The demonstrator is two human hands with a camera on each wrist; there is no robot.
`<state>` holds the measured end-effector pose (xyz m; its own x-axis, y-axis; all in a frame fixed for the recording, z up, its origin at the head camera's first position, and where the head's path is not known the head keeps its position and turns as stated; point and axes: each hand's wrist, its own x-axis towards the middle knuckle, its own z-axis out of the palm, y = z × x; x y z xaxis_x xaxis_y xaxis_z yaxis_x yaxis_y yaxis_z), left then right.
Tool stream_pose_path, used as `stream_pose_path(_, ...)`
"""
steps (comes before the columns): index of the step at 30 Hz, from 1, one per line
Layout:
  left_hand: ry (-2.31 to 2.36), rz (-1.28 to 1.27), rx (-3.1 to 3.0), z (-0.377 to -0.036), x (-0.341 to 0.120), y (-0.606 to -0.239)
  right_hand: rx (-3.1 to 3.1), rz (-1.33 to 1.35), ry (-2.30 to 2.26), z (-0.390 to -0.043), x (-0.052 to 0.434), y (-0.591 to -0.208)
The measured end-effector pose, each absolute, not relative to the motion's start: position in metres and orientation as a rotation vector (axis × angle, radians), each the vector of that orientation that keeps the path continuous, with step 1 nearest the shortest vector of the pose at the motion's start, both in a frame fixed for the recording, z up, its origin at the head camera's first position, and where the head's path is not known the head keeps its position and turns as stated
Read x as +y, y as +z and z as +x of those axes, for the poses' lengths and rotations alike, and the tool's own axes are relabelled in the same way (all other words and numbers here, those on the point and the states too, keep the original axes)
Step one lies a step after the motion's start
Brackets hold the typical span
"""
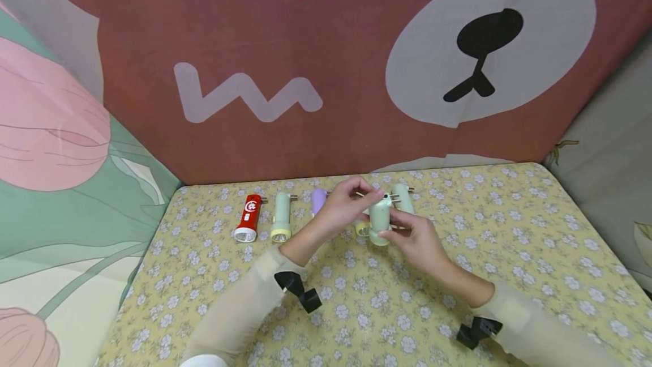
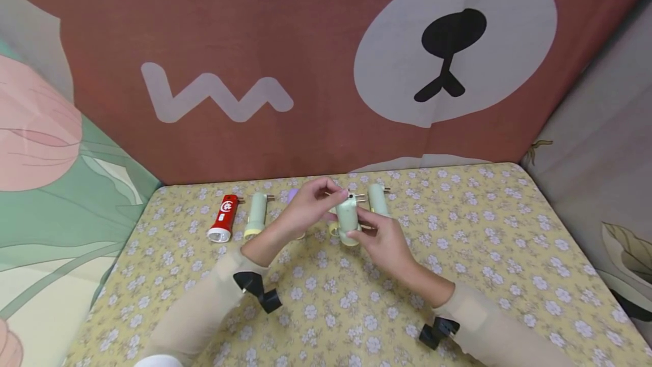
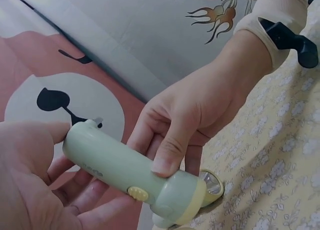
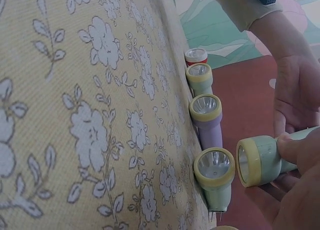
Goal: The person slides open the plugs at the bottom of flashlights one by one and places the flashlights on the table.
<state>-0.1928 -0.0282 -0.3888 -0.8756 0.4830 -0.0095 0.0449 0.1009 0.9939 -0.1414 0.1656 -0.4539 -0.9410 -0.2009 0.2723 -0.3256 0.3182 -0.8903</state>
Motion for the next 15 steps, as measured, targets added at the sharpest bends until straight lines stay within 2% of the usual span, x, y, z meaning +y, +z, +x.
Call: stream_pose_path(15,1.744,0.887,2.231,-0.199,-0.036,-0.401,-2.458,0.511,1.731,-0.143,0.172,-0.451)
